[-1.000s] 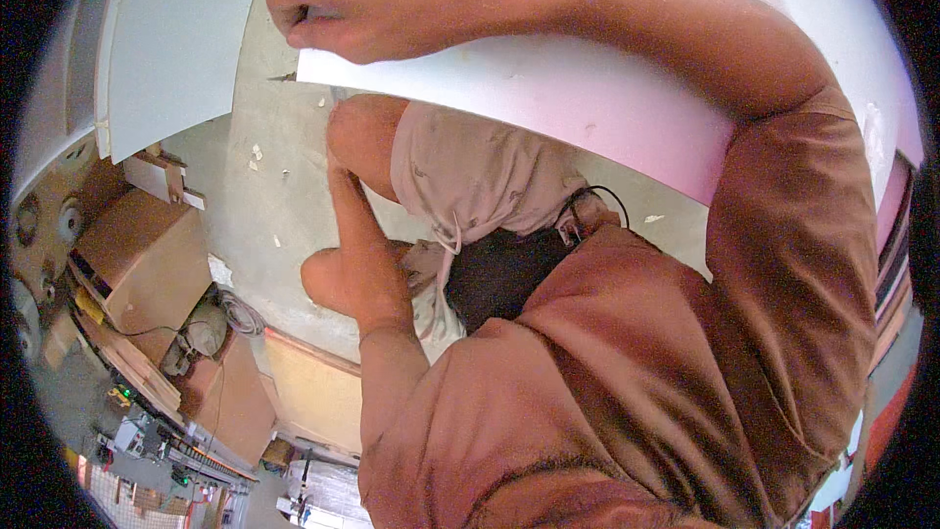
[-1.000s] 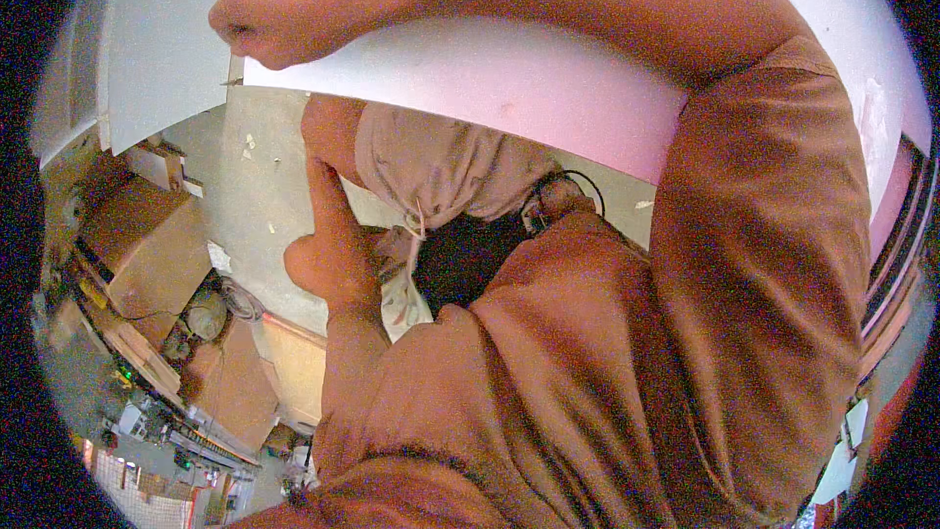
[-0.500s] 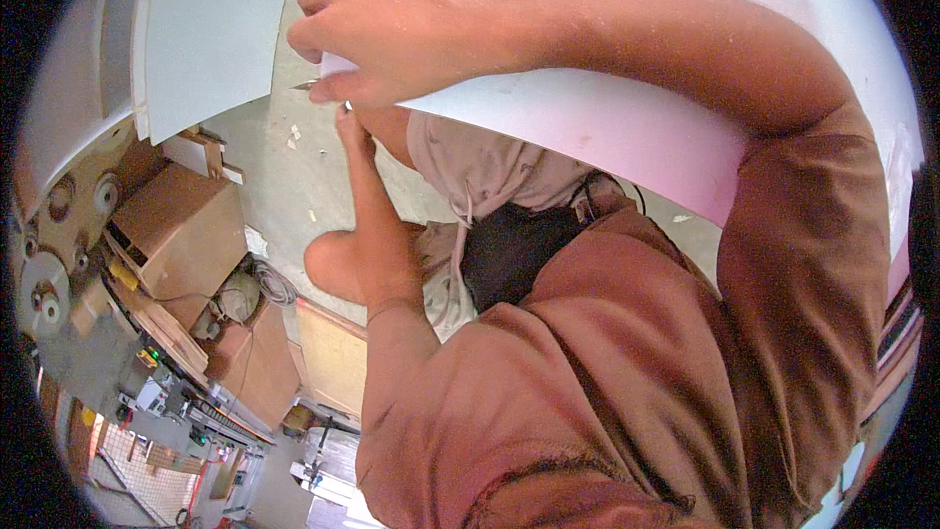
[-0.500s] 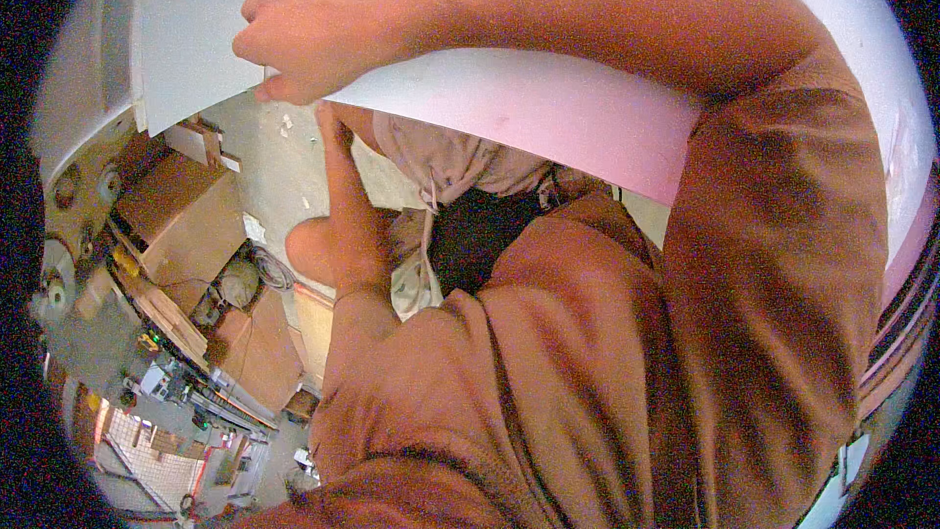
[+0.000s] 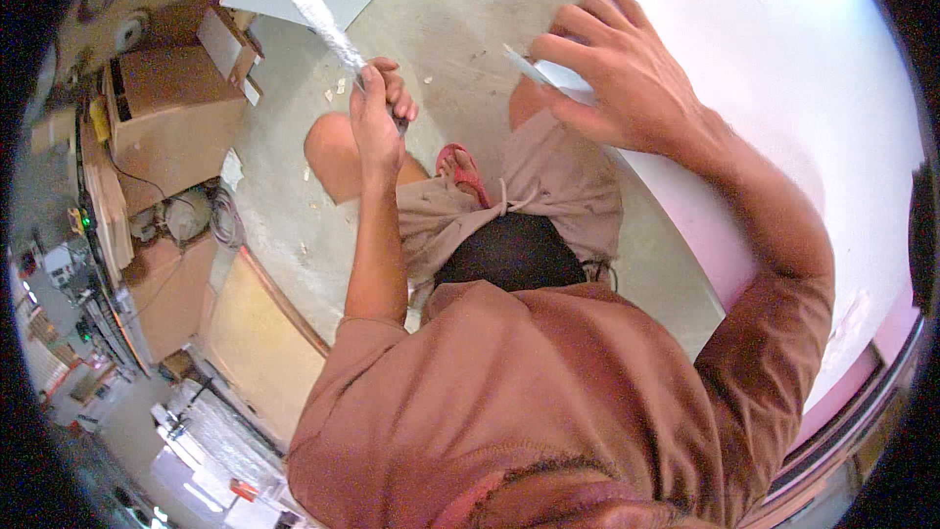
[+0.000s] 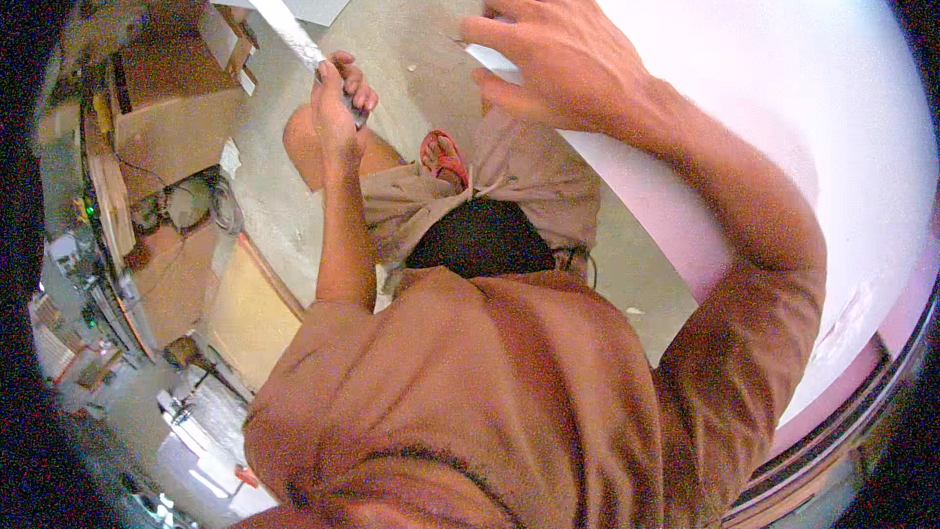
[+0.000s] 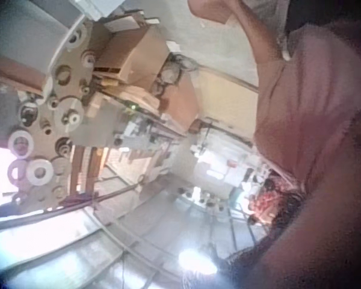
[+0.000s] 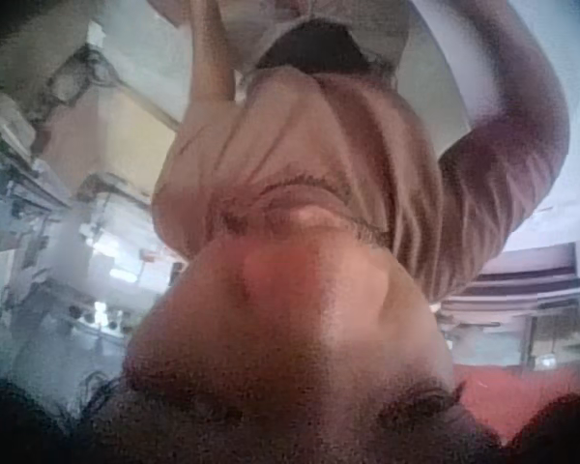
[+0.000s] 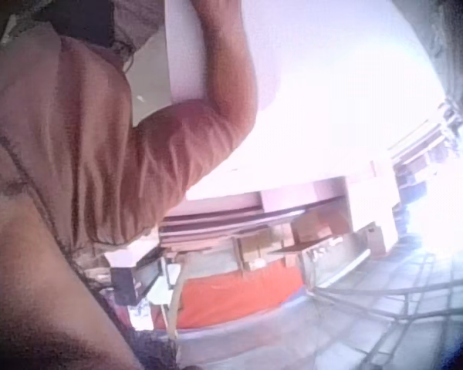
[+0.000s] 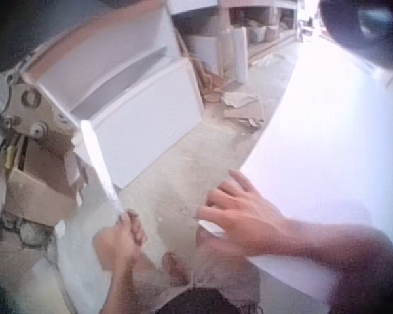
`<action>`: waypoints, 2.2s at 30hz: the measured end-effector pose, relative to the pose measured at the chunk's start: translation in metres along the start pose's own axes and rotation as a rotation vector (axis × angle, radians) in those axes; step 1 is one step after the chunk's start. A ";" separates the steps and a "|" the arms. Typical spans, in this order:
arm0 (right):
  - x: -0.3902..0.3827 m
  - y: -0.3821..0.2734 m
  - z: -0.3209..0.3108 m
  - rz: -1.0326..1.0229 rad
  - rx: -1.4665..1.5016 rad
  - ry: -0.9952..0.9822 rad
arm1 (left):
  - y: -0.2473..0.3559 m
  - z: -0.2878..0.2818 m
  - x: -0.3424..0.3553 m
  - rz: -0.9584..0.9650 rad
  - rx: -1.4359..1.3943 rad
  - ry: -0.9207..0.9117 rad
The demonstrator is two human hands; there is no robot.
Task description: The person kneels on the floor and uses a metal ruler and a pencil to measure and mark a white board. They wipe the board with a cloth, then repeatedly align the ruler and draw lines or marks on the surface.
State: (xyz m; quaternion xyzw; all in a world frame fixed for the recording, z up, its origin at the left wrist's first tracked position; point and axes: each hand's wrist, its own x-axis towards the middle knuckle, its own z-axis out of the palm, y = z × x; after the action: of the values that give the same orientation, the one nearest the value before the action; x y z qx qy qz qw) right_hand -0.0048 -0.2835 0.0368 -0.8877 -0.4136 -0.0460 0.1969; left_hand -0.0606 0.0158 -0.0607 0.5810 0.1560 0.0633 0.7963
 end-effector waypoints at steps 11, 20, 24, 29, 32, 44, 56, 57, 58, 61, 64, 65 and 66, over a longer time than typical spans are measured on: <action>0.013 -0.018 -0.002 0.170 -0.031 -0.067 | -0.014 -0.015 0.018 -0.324 0.076 -0.238; 0.023 -0.013 -0.006 0.534 0.197 0.293 | -0.016 -0.065 0.026 -0.381 0.035 -0.336; 0.020 -0.014 0.000 0.569 0.030 0.299 | -0.017 -0.074 0.018 -0.380 0.022 -0.336; 0.017 -0.008 0.005 0.543 0.066 0.261 | -0.018 -0.063 0.006 -0.359 0.224 -0.330; 0.022 -0.007 0.002 0.521 0.108 0.273 | -0.016 -0.053 -0.002 -0.430 0.255 -0.390; 0.015 -0.003 0.002 0.524 0.332 0.339 | 0.015 -0.025 -0.043 -0.374 0.395 -0.499; 0.015 -0.009 0.017 0.398 0.551 0.588 | 0.037 -0.007 -0.047 -0.077 0.647 -0.855; 0.013 -0.011 0.019 0.403 0.539 0.603 | 0.036 -0.007 -0.048 -0.063 0.648 -0.849; 0.014 -0.010 0.021 0.402 0.510 0.616 | 0.035 -0.007 -0.049 -0.079 0.652 -0.858; 0.014 -0.012 0.020 0.387 0.494 0.622 | 0.029 -0.007 -0.054 -0.093 0.654 -0.832; 0.015 -0.015 0.017 0.439 0.548 0.584 | 0.022 -0.007 -0.058 -0.098 0.661 -0.781; 0.014 -0.017 0.015 0.468 0.570 0.567 | 0.021 -0.007 -0.058 -0.096 0.662 -0.784; 0.014 -0.018 0.014 0.486 0.550 0.563 | 0.019 -0.006 -0.060 -0.091 0.660 -0.758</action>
State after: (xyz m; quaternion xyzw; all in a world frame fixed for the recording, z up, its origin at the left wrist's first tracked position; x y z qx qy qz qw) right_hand -0.0106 -0.2578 0.0324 -0.8266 -0.1205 -0.1264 0.5350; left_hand -0.1175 0.0102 -0.0341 0.7764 -0.1073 -0.2397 0.5729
